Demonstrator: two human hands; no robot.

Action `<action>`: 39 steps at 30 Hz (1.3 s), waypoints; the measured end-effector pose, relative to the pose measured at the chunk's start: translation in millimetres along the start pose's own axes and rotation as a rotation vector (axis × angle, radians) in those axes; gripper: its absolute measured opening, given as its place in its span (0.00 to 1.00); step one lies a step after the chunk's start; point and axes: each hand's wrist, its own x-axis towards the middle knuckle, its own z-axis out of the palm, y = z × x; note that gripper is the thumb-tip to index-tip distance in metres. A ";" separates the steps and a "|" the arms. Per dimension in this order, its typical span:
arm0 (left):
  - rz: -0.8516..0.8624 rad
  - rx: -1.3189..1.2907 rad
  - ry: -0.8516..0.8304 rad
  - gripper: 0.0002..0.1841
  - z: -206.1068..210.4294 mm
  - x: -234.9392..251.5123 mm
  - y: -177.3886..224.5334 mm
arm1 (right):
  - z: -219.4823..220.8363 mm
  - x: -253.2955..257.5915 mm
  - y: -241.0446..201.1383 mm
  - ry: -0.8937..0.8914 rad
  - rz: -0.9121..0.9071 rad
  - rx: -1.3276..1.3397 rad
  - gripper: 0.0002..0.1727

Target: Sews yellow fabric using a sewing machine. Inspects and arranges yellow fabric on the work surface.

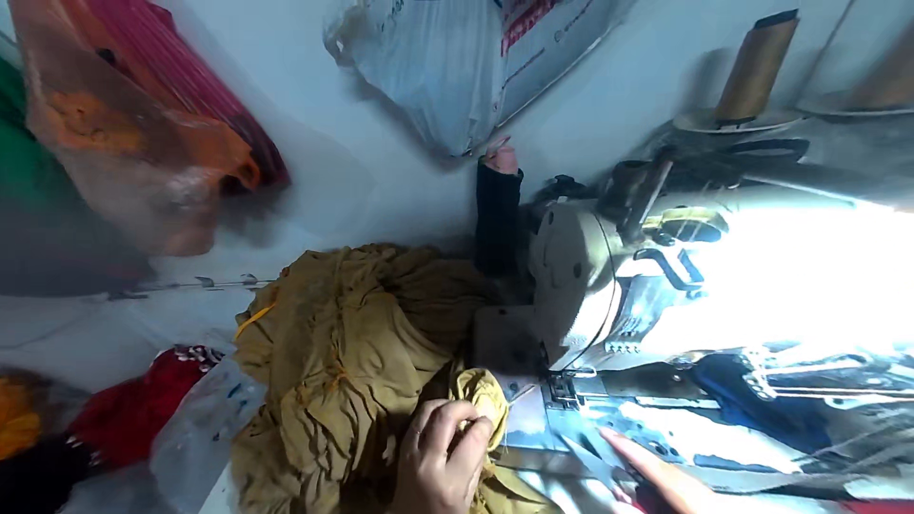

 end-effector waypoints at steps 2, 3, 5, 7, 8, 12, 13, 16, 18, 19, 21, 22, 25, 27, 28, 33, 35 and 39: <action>0.005 -0.019 0.008 0.03 1.0 1.3 0.2 | 8.0 14.6 -21.1 0.020 -0.007 -0.261 0.26; 0.005 -0.026 0.014 0.03 1.4 1.2 0.3 | 11.5 21.5 -31.0 0.008 0.017 -0.358 0.25; 0.005 -0.036 0.022 0.02 1.8 0.2 1.3 | 19.9 35.9 -42.5 -0.029 0.059 -0.476 0.25; 0.005 -0.054 0.027 0.02 2.1 -1.1 3.9 | 30.3 47.2 -40.9 -0.032 0.048 -0.551 0.24; 0.005 -0.082 0.030 0.02 1.7 -1.5 4.9 | 33.6 49.2 -38.6 -0.021 0.021 -0.562 0.23; -0.092 -0.168 0.103 0.02 -17.2 15.8 -4.7 | 28.7 31.7 -36.5 -0.004 -0.088 -0.382 0.20; -0.143 -0.117 0.135 0.03 -29.9 28.1 -14.3 | 27.0 21.6 -31.4 -0.017 -0.099 -0.327 0.20; -0.305 0.053 0.180 0.08 -62.7 83.9 -67.1 | 25.5 -13.4 -1.6 -0.086 -0.065 -0.212 0.22; -0.392 0.166 0.045 0.11 -63.4 111.8 -112.9 | 25.9 -37.2 27.5 -0.073 -0.006 -0.279 0.22; -0.458 0.245 -0.090 0.12 -57.2 117.5 -131.9 | 25.3 -47.6 41.1 -0.047 0.015 -0.359 0.21; -0.662 0.296 -0.386 0.14 -35.9 113.6 -150.3 | 22.4 -64.6 61.8 -0.005 0.055 -0.483 0.20; -0.757 0.247 -0.475 0.15 -25.5 110.2 -155.5 | 20.8 -68.3 65.9 0.012 0.065 -0.511 0.20; -0.776 0.167 -0.508 0.14 -16.5 105.6 -162.3 | 28.0 -61.1 52.1 0.080 -0.001 -0.515 0.18; -0.746 0.112 -0.455 0.13 -22.3 100.3 -159.8 | 51.0 -41.4 31.3 0.100 -0.095 -0.419 0.16; -0.739 0.102 -0.442 0.13 -27.6 99.7 -154.1 | 67.6 -28.8 21.7 0.118 -0.143 -0.386 0.16; -0.749 0.124 -0.373 0.22 -59.6 83.6 -132.5 | 142.0 17.2 11.7 0.240 -0.178 -0.388 0.12; -0.717 0.176 -0.236 0.26 -76.3 72.7 -99.9 | 141.2 14.1 2.5 0.160 -0.052 -0.133 0.11; -0.372 0.125 -0.082 0.19 -80.5 29.1 -17.6 | 110.1 -10.5 -32.5 -0.087 0.355 0.860 0.09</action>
